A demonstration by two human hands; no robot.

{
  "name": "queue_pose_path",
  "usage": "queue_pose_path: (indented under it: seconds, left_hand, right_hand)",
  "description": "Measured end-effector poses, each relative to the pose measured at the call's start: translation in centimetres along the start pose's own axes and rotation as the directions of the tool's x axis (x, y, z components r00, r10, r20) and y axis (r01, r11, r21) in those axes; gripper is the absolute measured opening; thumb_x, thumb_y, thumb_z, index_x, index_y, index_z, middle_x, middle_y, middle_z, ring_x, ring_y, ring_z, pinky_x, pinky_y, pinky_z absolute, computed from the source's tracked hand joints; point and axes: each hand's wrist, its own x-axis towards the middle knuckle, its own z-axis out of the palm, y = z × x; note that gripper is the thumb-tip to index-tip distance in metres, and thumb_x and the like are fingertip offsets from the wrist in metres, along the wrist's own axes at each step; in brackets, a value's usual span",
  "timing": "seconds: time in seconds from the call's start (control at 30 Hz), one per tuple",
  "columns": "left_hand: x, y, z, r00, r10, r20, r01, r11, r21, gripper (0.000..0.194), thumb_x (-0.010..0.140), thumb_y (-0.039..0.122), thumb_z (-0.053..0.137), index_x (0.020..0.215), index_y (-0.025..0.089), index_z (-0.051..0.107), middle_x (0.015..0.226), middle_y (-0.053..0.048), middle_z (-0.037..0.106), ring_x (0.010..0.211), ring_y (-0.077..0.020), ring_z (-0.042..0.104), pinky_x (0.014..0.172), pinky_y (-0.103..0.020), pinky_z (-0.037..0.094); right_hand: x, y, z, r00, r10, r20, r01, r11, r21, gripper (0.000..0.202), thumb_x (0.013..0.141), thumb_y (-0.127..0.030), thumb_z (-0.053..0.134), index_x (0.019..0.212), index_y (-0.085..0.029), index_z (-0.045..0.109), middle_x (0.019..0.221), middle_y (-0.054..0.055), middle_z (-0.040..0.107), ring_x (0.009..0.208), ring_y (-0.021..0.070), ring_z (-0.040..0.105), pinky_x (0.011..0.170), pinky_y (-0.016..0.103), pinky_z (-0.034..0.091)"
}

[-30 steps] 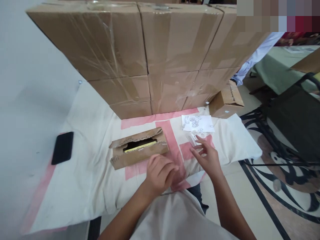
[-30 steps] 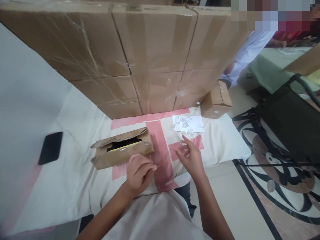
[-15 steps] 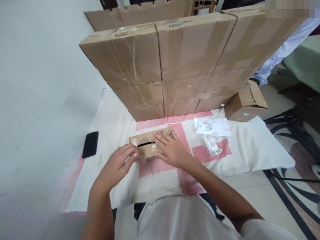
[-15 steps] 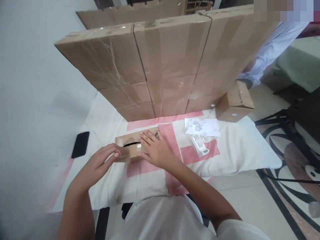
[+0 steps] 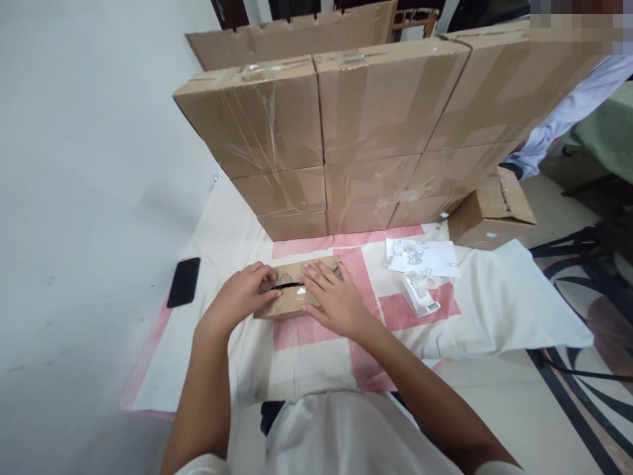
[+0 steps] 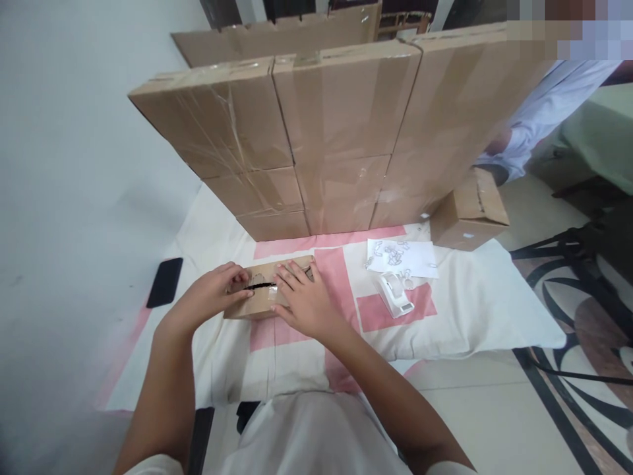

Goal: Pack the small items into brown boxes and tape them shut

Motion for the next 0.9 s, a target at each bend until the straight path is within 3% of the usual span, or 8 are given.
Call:
queue_pose_path:
  seconds: [0.13,0.27,0.43,0.53,0.67,0.77,0.83,0.9]
  left_hand:
    - [-0.2,-0.9,1.2,0.995,0.018,-0.103,-0.008,0.995,0.098,0.027,0.085,0.045,0.066,0.104,0.026,0.065,0.117,-0.007,0.058,0.104,-0.0291,0.058,0.089,-0.044,0.048]
    - [0.0,-2.1,3.9,0.952,0.012,-0.307,-0.02,1.0,-0.024,0.042,0.093,0.049,0.057,0.131,0.03,0.057,0.136,-0.009,0.057,0.121,-0.0312,0.053,0.104,-0.049,0.043]
    - [1.5,-2.9,6.8,0.861,-0.139,-0.489,0.017,0.969,-0.246,0.024,0.092,0.042,0.059,0.109,0.026,0.067,0.116,-0.007,0.065,0.117,-0.028,0.059,0.112,-0.052,0.035]
    - [1.5,-3.3,6.6,0.901,-0.111,-0.419,0.016,0.974,-0.224,0.028,0.09,0.043,0.061,0.111,0.026,0.067,0.119,-0.007,0.064,0.122,-0.0292,0.055,0.115,-0.056,0.033]
    - [0.0,-3.7,5.1,0.987,0.007,-0.16,-0.029,0.99,-0.135,0.077,0.078,0.058,0.074,0.146,0.031,0.048,0.148,-0.011,0.048,0.142,-0.0378,0.033,0.116,-0.059,0.035]
    - [-1.2,-2.2,4.5,0.987,0.042,-0.155,-0.061,0.991,-0.121,0.089,0.08,0.06,0.073,0.155,0.031,0.034,0.161,-0.013,0.033,0.148,-0.0393,0.026,0.118,-0.062,0.033]
    - [-1.8,-0.1,4.6,0.964,0.053,-0.259,-0.092,0.985,-0.142,0.082,0.085,0.056,0.069,0.154,0.03,0.033,0.162,-0.014,0.03,0.15,-0.0365,0.028,0.12,-0.061,0.032]
    - [-2.5,2.6,5.6,0.899,0.042,-0.436,-0.133,0.975,-0.179,0.063,0.091,0.048,0.064,0.146,0.029,0.041,0.156,-0.013,0.038,0.147,-0.0322,0.036,0.12,-0.057,0.035]
  right_hand:
    - [0.1,-0.1,-0.2,1.0,0.005,0.006,-0.005,1.0,-0.004,0.057,0.103,-0.052,0.048,0.148,-0.018,0.053,0.161,0.011,0.044,0.151,0.0339,0.034,0.123,0.065,0.015]
    - [0.0,-0.4,-0.2,1.0,0.024,0.011,-0.024,1.0,-0.012,0.057,0.103,-0.052,0.046,0.148,-0.017,0.052,0.161,0.012,0.043,0.151,0.0354,0.034,0.121,0.068,0.017]
    - [-0.1,-0.4,0.1,1.0,0.021,0.007,-0.021,1.0,-0.003,0.057,0.102,-0.052,0.048,0.148,-0.018,0.053,0.161,0.012,0.044,0.151,0.0346,0.034,0.122,0.068,0.016]
    - [-0.1,-0.2,0.2,1.0,0.031,-0.003,-0.031,0.999,0.007,0.056,0.102,-0.052,0.05,0.147,-0.019,0.054,0.16,0.012,0.045,0.151,0.0342,0.034,0.122,0.068,0.016]
    - [0.0,-0.5,0.3,0.998,0.058,-0.029,-0.057,0.997,0.043,0.055,0.1,-0.052,0.054,0.144,-0.019,0.056,0.157,0.012,0.05,0.149,0.0337,0.037,0.123,0.066,0.013]
    - [-0.1,-0.5,0.1,0.995,0.059,-0.082,-0.048,0.99,0.136,0.048,0.099,-0.05,0.057,0.136,-0.022,0.062,0.152,0.01,0.056,0.146,0.0313,0.042,0.125,0.063,0.013]
    - [-0.7,0.5,-0.2,0.983,0.054,-0.176,-0.012,0.972,0.233,0.039,0.098,-0.047,0.057,0.128,-0.024,0.067,0.147,0.007,0.06,0.142,0.0283,0.047,0.126,0.056,0.021]
    - [-2.0,2.9,-0.9,0.951,0.116,-0.288,-0.026,0.954,0.299,0.031,0.1,-0.041,0.055,0.121,-0.024,0.07,0.142,0.007,0.064,0.137,0.0266,0.051,0.122,0.049,0.033]
